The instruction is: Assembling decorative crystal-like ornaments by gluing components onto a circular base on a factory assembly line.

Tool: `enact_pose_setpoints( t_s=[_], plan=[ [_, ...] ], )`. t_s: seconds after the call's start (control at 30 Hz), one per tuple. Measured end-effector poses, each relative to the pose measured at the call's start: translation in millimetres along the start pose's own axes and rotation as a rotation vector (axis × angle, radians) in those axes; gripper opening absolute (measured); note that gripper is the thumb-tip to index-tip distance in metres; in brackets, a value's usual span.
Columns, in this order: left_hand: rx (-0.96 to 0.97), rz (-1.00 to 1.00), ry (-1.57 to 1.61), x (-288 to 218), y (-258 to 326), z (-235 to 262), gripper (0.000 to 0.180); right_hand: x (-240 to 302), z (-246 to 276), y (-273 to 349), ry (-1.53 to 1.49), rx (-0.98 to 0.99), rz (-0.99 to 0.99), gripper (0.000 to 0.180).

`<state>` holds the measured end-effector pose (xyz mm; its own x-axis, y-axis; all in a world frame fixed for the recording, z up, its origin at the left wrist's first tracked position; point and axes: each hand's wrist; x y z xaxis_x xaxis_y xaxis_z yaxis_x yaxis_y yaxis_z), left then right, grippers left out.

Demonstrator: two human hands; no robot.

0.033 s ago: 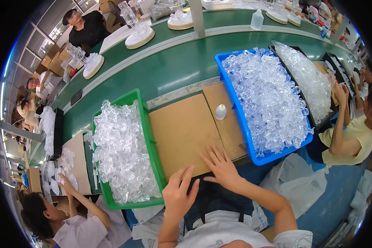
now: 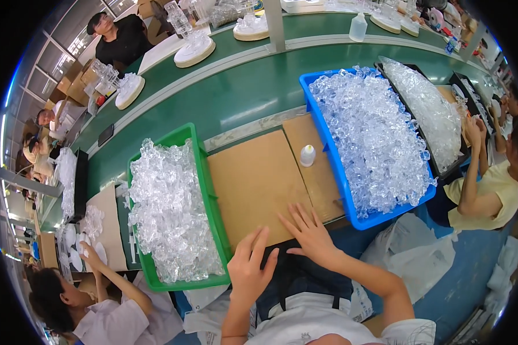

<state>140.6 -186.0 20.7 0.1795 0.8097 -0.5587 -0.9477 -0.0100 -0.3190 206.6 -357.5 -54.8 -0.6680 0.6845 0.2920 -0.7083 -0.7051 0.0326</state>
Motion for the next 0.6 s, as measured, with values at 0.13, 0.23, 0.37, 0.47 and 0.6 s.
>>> enact_pose_setpoints(
  t_s=[0.13, 0.23, 0.37, 0.47, 0.6],
  plan=[
    [-0.152, -0.101, 0.219, 13.7, 9.5, -19.9, 0.046, -10.8, 6.9, 22.3, -0.096, -0.007, 0.036, 0.085],
    [-0.19, -0.077, 0.422, 17.1, 14.5, -30.8, 0.048, -20.0, 11.2, 31.8, -1.216, 0.081, -0.047, 0.08],
    [-0.236, 0.03, 0.719, 11.9, 14.1, -37.0, 0.053, -11.8, 46.6, 20.9, -2.338, -0.181, -0.088, 0.075],
    [-0.234, 0.031, 0.731, 11.4, 12.4, -39.6, 0.053, -14.1, 48.7, 17.3, -2.809, -0.286, -0.062, 0.075],
    [-0.204, 0.128, 0.748, 12.9, 7.3, -50.6, 0.055, -14.3, 49.3, 17.2, -2.473, -0.289, -0.068, 0.073]
  ],
)
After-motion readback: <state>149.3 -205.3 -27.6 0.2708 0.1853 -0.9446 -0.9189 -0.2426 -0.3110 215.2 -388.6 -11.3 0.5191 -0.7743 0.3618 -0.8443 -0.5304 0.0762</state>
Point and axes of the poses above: each hand's wrist, its own y-axis away from the middle knuckle, its own z-axis out of the back of the hand, x = y × z, and after that the axes turned 2 degrees about y, right-handed
